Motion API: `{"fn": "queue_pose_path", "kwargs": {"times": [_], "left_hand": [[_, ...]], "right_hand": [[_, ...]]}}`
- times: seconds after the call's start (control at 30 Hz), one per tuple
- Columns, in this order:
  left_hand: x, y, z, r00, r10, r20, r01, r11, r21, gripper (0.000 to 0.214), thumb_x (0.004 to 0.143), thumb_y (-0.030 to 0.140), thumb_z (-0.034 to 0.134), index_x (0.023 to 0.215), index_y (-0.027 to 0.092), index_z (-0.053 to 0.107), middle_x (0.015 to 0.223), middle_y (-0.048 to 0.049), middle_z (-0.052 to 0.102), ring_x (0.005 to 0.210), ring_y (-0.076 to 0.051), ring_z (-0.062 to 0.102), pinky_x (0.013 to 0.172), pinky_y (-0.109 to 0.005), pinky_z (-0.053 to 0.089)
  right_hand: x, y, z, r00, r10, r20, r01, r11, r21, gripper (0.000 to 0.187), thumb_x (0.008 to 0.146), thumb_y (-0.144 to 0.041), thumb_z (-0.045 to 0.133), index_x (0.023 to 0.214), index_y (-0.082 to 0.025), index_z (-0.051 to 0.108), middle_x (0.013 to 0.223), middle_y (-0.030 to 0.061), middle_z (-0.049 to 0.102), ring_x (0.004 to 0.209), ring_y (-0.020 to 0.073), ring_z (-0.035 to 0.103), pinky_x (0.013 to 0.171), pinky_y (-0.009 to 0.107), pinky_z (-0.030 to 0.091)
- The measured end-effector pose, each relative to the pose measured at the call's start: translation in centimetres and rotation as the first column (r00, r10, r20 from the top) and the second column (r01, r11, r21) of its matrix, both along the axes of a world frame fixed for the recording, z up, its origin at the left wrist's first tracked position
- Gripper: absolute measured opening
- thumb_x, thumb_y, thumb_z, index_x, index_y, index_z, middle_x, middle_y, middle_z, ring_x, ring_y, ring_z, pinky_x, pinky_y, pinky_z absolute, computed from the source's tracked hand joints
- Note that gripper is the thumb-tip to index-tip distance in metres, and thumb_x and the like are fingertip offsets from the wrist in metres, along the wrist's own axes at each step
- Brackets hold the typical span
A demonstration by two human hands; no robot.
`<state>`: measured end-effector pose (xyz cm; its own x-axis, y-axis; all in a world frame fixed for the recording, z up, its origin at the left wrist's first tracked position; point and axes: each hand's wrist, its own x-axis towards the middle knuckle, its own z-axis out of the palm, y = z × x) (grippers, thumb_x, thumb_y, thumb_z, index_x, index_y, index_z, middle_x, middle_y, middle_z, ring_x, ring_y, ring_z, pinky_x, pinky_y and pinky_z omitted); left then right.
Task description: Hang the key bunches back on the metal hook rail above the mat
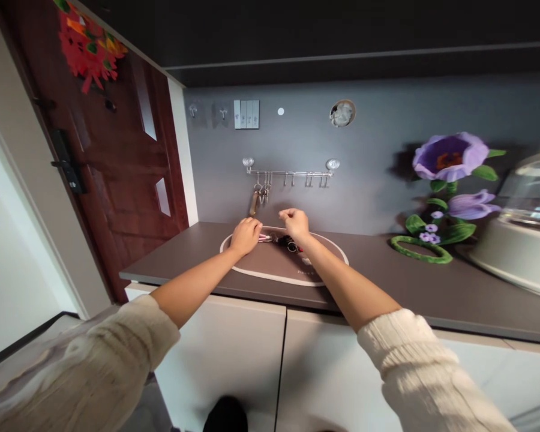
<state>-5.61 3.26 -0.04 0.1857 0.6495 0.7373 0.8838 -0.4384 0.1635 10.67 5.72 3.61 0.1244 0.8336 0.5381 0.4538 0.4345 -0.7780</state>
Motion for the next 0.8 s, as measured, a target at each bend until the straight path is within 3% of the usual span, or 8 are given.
{"fn": "queue_pose_path", "kwargs": {"times": [0.23,0.47,0.8], "left_hand": [[-0.1,-0.1,-0.1,0.999,-0.009,-0.034,0.007,0.998,-0.057,0.026,0.087,0.025,0.035,0.086,0.018,0.06,0.091,-0.0063,0.059,0.09,-0.018,0.05,0.081,-0.03,0.038],[-0.2,0.5,-0.5,0.993,-0.041,-0.106,0.03,0.994,-0.11,0.02,0.085,0.022,0.041,0.089,0.02,0.061,0.096,-0.0052,0.058,0.095,-0.018,0.047,0.084,-0.029,0.038],[0.2,1.6,-0.8,0.973,-0.117,-0.197,0.078,0.977,-0.196,0.028,0.083,0.024,0.043,0.106,0.021,0.06,0.101,-0.0065,0.062,0.098,-0.022,0.047,0.084,-0.033,0.037]], "right_hand": [[1.0,-3.9,-1.9,0.973,-0.065,0.224,0.065,0.998,0.007,0.016,0.074,-0.023,0.052,0.08,-0.016,0.065,0.08,0.0037,0.068,0.073,0.0139,0.06,0.073,0.025,0.043],[0.7,-4.6,-2.7,0.791,-0.122,0.6,0.082,0.992,0.092,0.02,0.079,-0.018,0.049,0.086,-0.016,0.067,0.092,0.0075,0.067,0.087,0.0174,0.059,0.08,0.026,0.041],[0.2,-4.4,-3.0,0.712,-0.161,0.683,0.114,0.987,0.113,0.022,0.079,-0.018,0.047,0.085,-0.018,0.068,0.092,0.0081,0.067,0.09,0.0197,0.057,0.081,0.028,0.04]]}}
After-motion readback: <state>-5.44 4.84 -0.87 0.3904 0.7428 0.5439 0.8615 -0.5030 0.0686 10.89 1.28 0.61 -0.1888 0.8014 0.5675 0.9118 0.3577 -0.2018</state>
